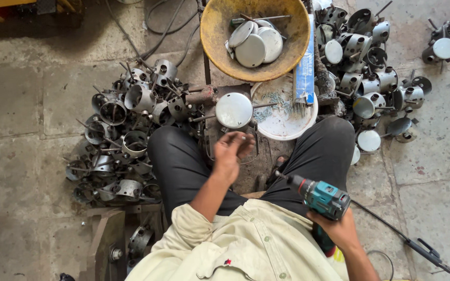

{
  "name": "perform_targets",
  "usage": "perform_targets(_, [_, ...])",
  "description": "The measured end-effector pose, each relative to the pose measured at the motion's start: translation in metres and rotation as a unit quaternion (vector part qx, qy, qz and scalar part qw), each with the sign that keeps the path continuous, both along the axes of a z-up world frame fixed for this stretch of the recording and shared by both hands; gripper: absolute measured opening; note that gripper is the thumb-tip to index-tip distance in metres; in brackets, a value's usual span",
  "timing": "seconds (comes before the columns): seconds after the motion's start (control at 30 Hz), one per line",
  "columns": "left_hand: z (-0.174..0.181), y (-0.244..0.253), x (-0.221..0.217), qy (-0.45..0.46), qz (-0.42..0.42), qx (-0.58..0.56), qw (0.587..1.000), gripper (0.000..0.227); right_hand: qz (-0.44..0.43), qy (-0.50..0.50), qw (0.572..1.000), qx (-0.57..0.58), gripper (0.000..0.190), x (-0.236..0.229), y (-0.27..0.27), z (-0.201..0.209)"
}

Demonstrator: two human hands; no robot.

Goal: The person sits cross-legged and uses a cordless drill to drive screws into white circular metal caps, securing them to cylindrical metal housings. They repeatedly pick up caps and housings, align them, and fasten them together before placing the assembled units into a yellow bowl.

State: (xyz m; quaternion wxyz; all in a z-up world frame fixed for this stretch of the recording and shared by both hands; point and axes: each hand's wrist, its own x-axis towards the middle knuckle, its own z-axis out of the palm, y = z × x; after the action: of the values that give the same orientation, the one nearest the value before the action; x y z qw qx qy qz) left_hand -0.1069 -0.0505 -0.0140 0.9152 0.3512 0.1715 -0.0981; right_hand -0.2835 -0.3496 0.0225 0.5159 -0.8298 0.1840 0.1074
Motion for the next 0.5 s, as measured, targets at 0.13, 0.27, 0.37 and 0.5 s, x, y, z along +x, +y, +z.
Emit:
perform_targets(0.13, [0.021, -0.025, -0.010, 0.015, -0.044, -0.036, 0.998, 0.018, 0.007, -0.105, 0.984, 0.145, 0.038, 0.021, 0.029, 0.017])
perform_targets(0.27, [0.047, -0.029, -0.015, -0.011, -0.054, -0.046, 0.997, 0.021, -0.018, -0.109, 0.967, 0.229, 0.038, 0.041, 0.055, 0.025])
perform_targets(0.37, [0.059, -0.027, -0.019, -0.034, -0.048, -0.073, 0.996, 0.022, -0.018, -0.115, 0.963, 0.241, 0.038, 0.048, 0.068, 0.024])
perform_targets(0.5, [0.062, -0.023, -0.019, -0.049, -0.040, -0.021, 0.998, 0.021, -0.024, -0.104, 0.959, 0.264, 0.035, 0.046, 0.070, 0.015])
